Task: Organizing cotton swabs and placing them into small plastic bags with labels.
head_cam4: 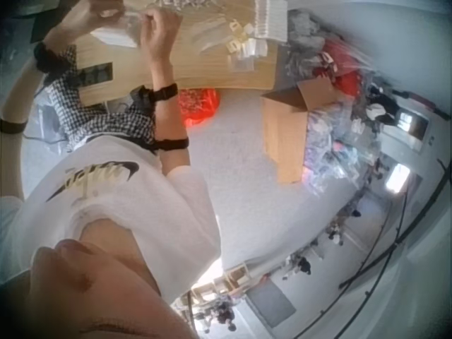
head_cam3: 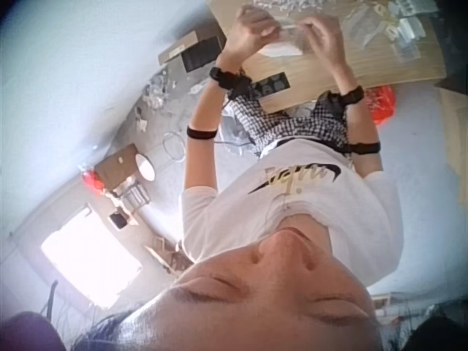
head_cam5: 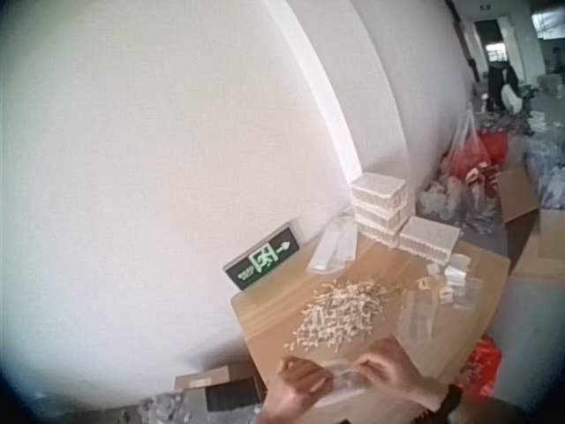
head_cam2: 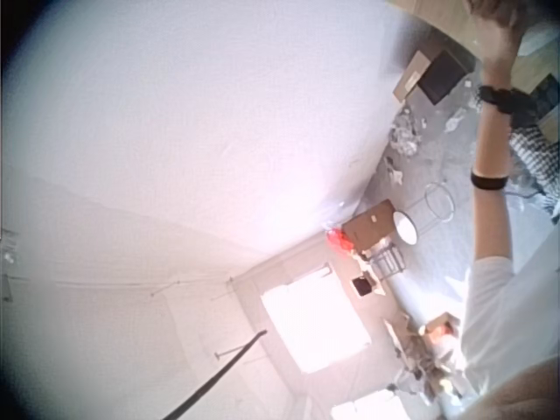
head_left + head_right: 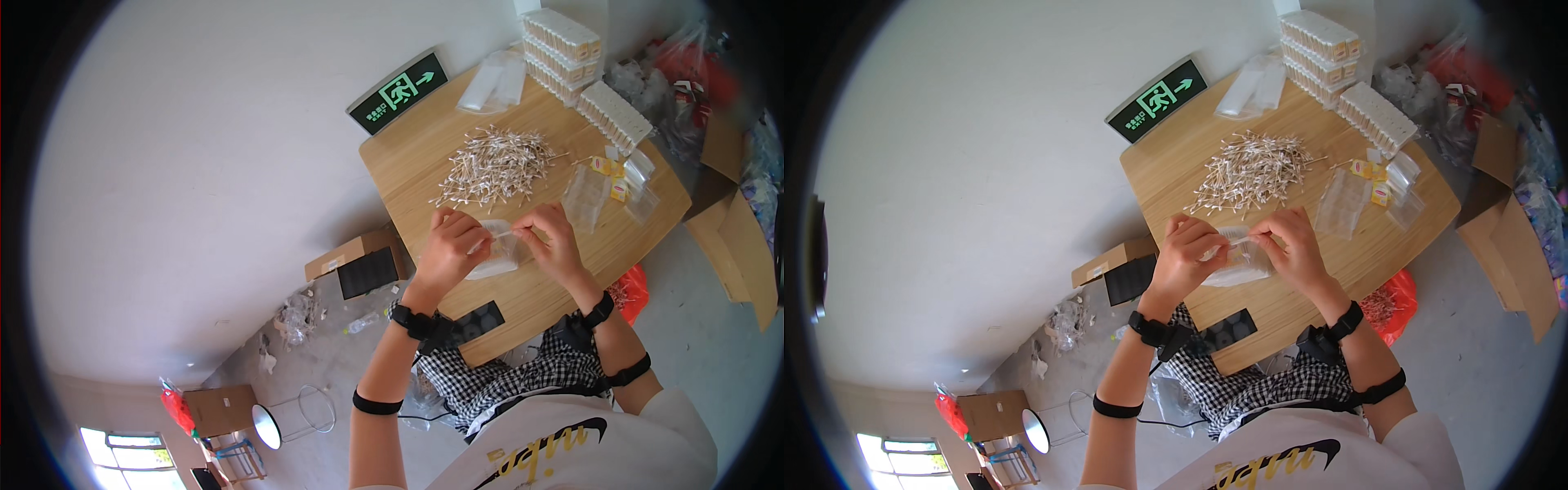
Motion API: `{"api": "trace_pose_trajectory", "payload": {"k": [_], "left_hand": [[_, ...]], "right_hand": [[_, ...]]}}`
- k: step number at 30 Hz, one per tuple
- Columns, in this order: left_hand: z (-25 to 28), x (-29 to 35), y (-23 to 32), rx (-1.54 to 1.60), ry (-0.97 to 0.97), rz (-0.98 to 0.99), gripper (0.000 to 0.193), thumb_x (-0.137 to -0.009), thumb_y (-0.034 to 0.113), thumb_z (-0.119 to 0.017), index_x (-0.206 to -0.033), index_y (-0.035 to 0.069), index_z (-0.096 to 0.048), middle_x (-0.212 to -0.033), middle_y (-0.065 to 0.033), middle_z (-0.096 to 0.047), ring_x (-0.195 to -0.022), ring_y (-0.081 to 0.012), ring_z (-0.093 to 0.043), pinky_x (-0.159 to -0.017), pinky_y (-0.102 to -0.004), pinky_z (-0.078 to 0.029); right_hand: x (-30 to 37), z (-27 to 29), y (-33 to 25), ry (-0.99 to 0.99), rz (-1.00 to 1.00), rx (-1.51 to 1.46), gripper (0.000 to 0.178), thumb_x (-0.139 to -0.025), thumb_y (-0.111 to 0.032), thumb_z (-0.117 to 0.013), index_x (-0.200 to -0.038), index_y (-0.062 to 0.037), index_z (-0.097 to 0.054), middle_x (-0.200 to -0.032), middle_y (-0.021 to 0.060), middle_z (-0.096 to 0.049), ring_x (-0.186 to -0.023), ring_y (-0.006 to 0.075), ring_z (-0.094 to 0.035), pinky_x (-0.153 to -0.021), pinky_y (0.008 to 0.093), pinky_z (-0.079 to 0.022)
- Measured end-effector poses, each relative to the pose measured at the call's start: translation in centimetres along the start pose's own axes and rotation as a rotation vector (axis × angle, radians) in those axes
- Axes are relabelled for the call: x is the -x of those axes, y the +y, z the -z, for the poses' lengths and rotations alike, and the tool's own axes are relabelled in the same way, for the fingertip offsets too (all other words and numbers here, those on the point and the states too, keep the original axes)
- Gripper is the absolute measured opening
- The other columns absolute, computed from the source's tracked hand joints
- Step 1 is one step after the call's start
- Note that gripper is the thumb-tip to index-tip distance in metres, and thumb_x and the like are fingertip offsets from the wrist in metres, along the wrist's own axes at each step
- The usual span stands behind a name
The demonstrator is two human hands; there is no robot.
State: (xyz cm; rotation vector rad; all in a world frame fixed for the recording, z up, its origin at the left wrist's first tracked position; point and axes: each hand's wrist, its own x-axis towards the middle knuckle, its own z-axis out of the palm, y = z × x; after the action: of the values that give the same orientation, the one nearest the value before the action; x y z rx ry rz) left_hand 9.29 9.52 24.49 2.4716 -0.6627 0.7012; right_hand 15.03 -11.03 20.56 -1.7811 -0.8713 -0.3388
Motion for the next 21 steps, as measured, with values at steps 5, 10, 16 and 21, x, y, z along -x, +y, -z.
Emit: {"api": "trace_pose_trajectory", "payload": {"k": [5, 10, 16, 21], "left_hand": [[0.0, 0.6, -0.4, 0.028, -0.01, 0.051, 0.017, -0.068, 0.003, -0.077, -0.081, 0.009, -0.067, -0.079, -0.0016, -0.063, -0.08, -0.0188, -0.061, -0.086, -0.0344, -0.041], [0.0, 1.5, -0.7, 0.006, 0.009, 0.059, 0.017, -0.068, 0.004, -0.078, -0.08, 0.009, -0.067, -0.078, -0.0019, -0.063, -0.078, -0.0192, -0.06, -0.084, -0.0352, -0.041], [0.9, 2.4, -1.1, -0.024, -0.019, 0.086, 0.017, -0.068, 0.005, -0.078, -0.078, 0.009, -0.066, -0.077, -0.0019, -0.062, -0.076, -0.0195, -0.059, -0.084, -0.0362, -0.041], [0.9, 3.0, -1.3, -0.073, -0.027, 0.093, 0.016, -0.068, 0.005, -0.078, -0.077, 0.009, -0.064, -0.077, -0.0019, -0.062, -0.077, -0.02, -0.059, -0.084, -0.0369, -0.042]], "right_hand": [[0.0, 0.5, 0.3, 0.031, 0.002, 0.031, 0.006, -0.083, -0.006, -0.069, -0.084, -0.0086, -0.065, -0.079, 0.0012, -0.062, -0.077, 0.0199, -0.055, -0.081, 0.0329, -0.038], [0.4, 1.0, 1.1, 0.051, -0.028, 0.036, 0.005, -0.082, -0.006, -0.07, -0.082, -0.0079, -0.066, -0.077, 0.0016, -0.062, -0.076, 0.0201, -0.053, -0.08, 0.0327, -0.039], [0.5, 1.5, 1.7, 0.028, -0.046, 0.019, 0.004, -0.086, -0.009, -0.069, -0.085, -0.0093, -0.065, -0.081, 0.0006, -0.065, -0.08, 0.0176, -0.059, -0.085, 0.0327, -0.037], [0.6, 1.6, 1.8, 0.02, -0.061, 0.006, 0.003, -0.087, -0.011, -0.069, -0.086, -0.0098, -0.066, -0.082, -0.0002, -0.066, -0.08, 0.016, -0.059, -0.086, 0.0319, -0.037]]}}
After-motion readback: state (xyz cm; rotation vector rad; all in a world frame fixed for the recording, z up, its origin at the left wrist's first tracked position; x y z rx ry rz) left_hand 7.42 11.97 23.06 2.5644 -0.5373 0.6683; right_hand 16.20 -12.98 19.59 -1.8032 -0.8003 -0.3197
